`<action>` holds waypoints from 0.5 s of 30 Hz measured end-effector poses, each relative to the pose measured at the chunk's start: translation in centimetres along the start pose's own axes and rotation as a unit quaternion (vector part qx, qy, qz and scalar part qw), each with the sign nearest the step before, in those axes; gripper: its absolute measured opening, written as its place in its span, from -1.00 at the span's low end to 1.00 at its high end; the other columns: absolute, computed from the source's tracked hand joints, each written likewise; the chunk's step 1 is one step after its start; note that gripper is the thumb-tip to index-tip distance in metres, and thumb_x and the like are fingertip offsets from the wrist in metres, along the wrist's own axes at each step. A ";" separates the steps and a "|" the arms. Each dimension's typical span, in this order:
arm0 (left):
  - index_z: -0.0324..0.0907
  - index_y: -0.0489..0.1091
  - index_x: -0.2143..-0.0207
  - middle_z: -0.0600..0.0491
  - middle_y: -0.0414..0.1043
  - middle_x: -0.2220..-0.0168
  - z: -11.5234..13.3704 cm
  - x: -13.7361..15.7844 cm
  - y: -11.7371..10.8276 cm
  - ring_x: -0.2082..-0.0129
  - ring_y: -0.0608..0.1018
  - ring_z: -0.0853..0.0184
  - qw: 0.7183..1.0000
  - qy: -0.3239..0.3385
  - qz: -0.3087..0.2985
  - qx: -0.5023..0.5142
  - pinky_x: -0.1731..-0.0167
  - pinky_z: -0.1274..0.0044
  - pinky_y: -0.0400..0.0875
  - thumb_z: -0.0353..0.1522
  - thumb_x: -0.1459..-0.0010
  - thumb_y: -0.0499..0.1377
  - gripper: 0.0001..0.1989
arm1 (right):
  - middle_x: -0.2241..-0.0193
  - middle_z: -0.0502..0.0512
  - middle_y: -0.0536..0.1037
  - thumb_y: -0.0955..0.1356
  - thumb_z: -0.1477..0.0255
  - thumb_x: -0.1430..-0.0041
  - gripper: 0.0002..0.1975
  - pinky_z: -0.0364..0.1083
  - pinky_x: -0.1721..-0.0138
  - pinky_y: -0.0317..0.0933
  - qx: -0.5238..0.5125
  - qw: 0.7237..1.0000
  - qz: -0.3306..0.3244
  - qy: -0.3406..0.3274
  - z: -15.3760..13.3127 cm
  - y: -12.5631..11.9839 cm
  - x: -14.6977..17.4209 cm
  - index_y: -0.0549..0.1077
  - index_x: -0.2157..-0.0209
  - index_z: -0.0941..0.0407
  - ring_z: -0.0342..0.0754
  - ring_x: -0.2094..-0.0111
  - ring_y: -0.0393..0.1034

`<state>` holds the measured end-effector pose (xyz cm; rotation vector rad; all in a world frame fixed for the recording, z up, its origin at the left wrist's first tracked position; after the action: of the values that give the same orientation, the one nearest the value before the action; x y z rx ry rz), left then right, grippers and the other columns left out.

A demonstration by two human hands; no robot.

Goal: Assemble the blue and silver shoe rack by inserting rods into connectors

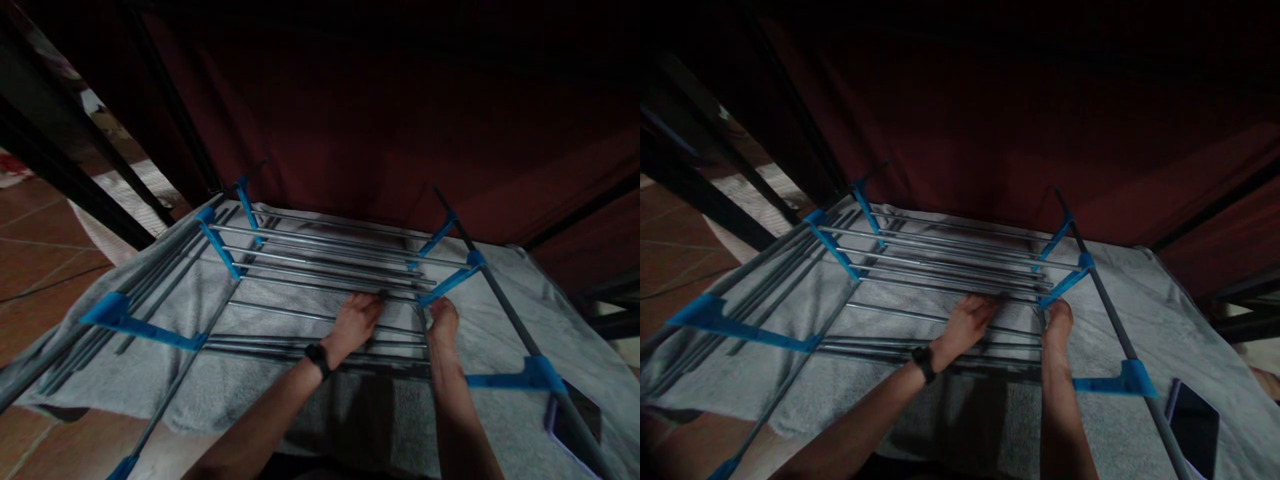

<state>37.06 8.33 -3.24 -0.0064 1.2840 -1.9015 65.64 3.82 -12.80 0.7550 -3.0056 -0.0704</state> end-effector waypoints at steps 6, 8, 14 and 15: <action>-0.21 0.40 0.17 -0.01 0.44 0.17 -18.5 16.3 -18.2 0.11 0.47 0.25 0.737 -0.420 0.530 0.028 -0.02 0.41 0.35 -0.28 -0.29 0.06 -0.79 | 0.55 -0.05 0.41 0.24 0.30 0.00 -0.85 -0.18 0.65 -0.02 -0.107 0.990 0.021 0.091 1.0 1.5 -2.5 0.16 0.52 0.03 -0.19 0.65 0.12; -0.22 0.33 0.16 0.00 0.38 0.13 -21.9 18.5 -21.4 0.05 0.42 0.29 0.662 -0.462 0.590 0.020 -0.09 0.42 0.30 -0.35 -0.27 0.01 -0.83 | 0.58 -0.05 0.40 0.22 0.27 -0.04 -0.84 -0.16 0.66 -0.02 -0.108 0.990 0.030 0.086 1.3 2.2 -2.8 0.19 0.52 0.03 -0.17 0.66 0.11; -0.19 0.34 0.40 0.05 0.32 0.46 -28.8 16.8 -21.3 0.37 0.43 0.26 0.678 -0.544 0.479 0.121 0.21 0.35 0.42 -0.05 -0.33 -0.19 -0.49 | 0.58 -0.05 0.42 0.21 0.16 -0.04 -0.73 -0.12 0.53 0.20 -0.086 0.996 0.017 0.021 1.8 3.0 -2.6 0.34 0.47 0.06 -0.09 0.55 0.33; -0.19 0.35 0.41 0.03 0.32 0.49 -29.5 16.8 -20.8 0.39 0.43 0.23 0.682 -0.560 0.457 0.114 0.25 0.34 0.43 0.01 -0.32 -0.23 -0.43 | 0.60 -0.06 0.41 0.21 0.14 -0.03 -0.73 -0.11 0.52 0.21 -0.085 0.996 0.013 0.012 1.8 3.0 -2.7 0.33 0.47 0.05 -0.09 0.55 0.33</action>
<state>0.60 23.45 -8.30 -0.2994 0.0677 -0.7915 66.49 7.78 -14.47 0.6956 -2.9375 -0.3105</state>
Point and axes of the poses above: each hand's wrist, its own x-axis away from the middle knuckle, its own y-axis out of the palm, z = x × y, the point moved 9 cm from there along -x, towards the middle knuckle
